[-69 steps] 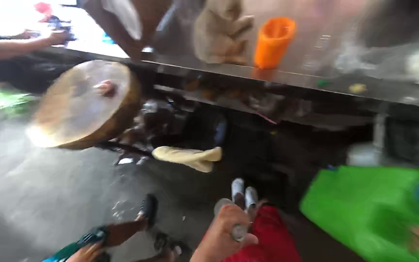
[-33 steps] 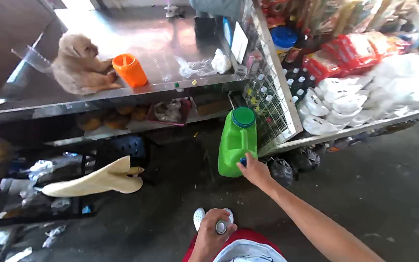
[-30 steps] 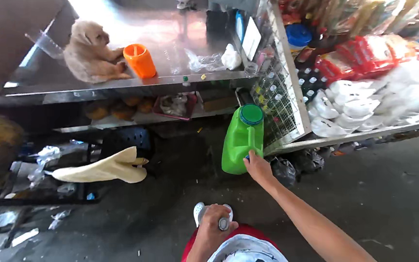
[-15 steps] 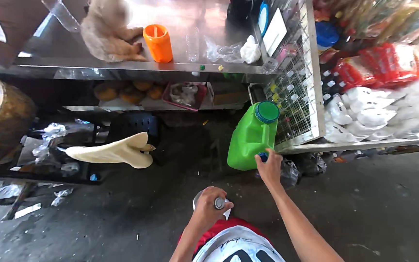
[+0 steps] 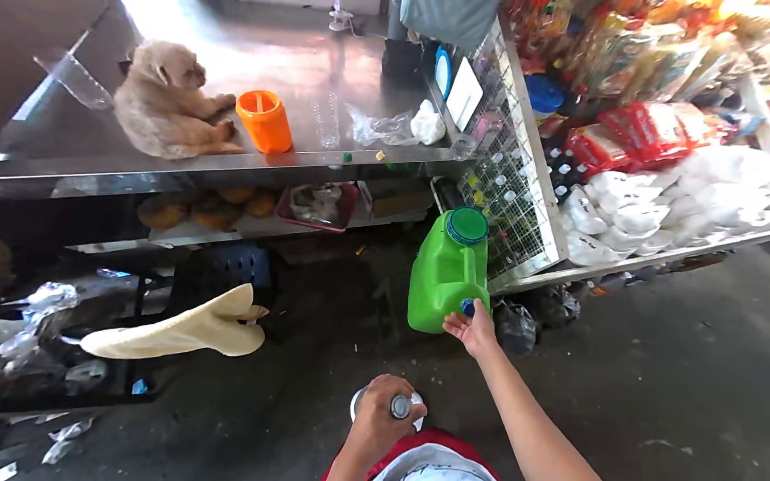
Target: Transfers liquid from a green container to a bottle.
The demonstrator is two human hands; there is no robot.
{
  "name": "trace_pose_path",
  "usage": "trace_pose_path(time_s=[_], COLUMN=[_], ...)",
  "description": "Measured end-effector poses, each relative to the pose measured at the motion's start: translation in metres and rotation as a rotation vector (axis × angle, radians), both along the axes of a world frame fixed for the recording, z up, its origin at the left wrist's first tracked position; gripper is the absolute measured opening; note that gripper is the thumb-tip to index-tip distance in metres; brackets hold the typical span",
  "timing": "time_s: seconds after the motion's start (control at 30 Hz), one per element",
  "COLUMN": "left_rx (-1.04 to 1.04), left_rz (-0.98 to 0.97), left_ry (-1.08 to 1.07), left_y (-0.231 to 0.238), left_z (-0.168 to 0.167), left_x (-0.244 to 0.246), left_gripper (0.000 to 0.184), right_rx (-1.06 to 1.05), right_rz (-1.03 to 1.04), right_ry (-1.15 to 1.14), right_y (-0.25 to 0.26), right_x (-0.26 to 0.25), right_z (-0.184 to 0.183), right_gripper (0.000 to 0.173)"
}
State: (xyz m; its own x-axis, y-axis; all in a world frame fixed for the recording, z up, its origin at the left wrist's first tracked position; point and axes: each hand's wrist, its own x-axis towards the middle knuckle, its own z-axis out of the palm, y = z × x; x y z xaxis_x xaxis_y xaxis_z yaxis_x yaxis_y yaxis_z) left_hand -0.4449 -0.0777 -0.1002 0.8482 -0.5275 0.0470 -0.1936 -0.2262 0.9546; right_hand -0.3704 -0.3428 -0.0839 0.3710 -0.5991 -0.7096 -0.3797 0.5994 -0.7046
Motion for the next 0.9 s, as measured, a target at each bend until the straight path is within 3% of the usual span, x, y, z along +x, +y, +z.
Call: trace_pose_path(time_s=[0.03,0.1,0.17,0.23,0.33,0.4,0.47,0.57,0.63,0.73,0.83,0.9], left_rx=[0.002,-0.001,-0.005,-0.003,-0.025,-0.030,-0.026,0.007,0.075,0.178,0.222,0.211], left_rz=[-0.003,-0.006,-0.013,-0.018,0.000,0.022,0.037,-0.001,-0.073,-0.196,-0.256,-0.271], left_ry=[0.000,0.003,0.006,-0.002,-0.032,-0.050,-0.053,-0.015,0.029,0.159,0.219,0.251], left_y=[0.001,0.004,0.007,0.009,0.010,0.010,0.009,0.001,-0.011,-0.037,-0.070,-0.093], left_z=[0.000,0.000,-0.002,-0.004,-0.010,-0.014,-0.017,-0.014,-0.013,-0.015,-0.033,-0.048], left_x=[0.001,0.004,0.009,0.012,0.018,0.021,0.024,0.031,0.039,0.050,0.064,0.073], left_gripper=[0.030,0.029,0.029,0.028,0.026,0.025,0.025,0.027,0.032,0.039,0.041,0.039], right_rx=[0.059,-0.111,-0.528,-1.005,-1.344,-1.186,-0.732,-0.165,-0.067,-0.164,-0.174,-0.052], right_rz=[-0.054,0.010,0.306,0.580,0.671,0.584,0.358,0.061,0.047,0.150,0.313,0.415], right_ry=[-0.045,-0.037,0.139,0.331,0.300,0.120,-0.057,-0.219,-0.199,-0.091,-0.051,-0.034], right_y=[-0.002,-0.003,-0.005,-0.005,-0.009,-0.016,-0.025,-0.052,-0.075,-0.105,-0.132,-0.140], right_x=[0.002,0.003,-0.003,-0.011,-0.019,-0.025,-0.027,-0.020,-0.002,0.032,0.064,0.080], right_z=[0.000,-0.002,-0.005,-0.014,-0.026,-0.019,-0.001,0.016,0.018,0.006,-0.005,-0.007], right_gripper=[0.053,0.036,0.044,0.038,0.030,0.035,0.047,0.033,0.018,0.014,0.039,0.033])
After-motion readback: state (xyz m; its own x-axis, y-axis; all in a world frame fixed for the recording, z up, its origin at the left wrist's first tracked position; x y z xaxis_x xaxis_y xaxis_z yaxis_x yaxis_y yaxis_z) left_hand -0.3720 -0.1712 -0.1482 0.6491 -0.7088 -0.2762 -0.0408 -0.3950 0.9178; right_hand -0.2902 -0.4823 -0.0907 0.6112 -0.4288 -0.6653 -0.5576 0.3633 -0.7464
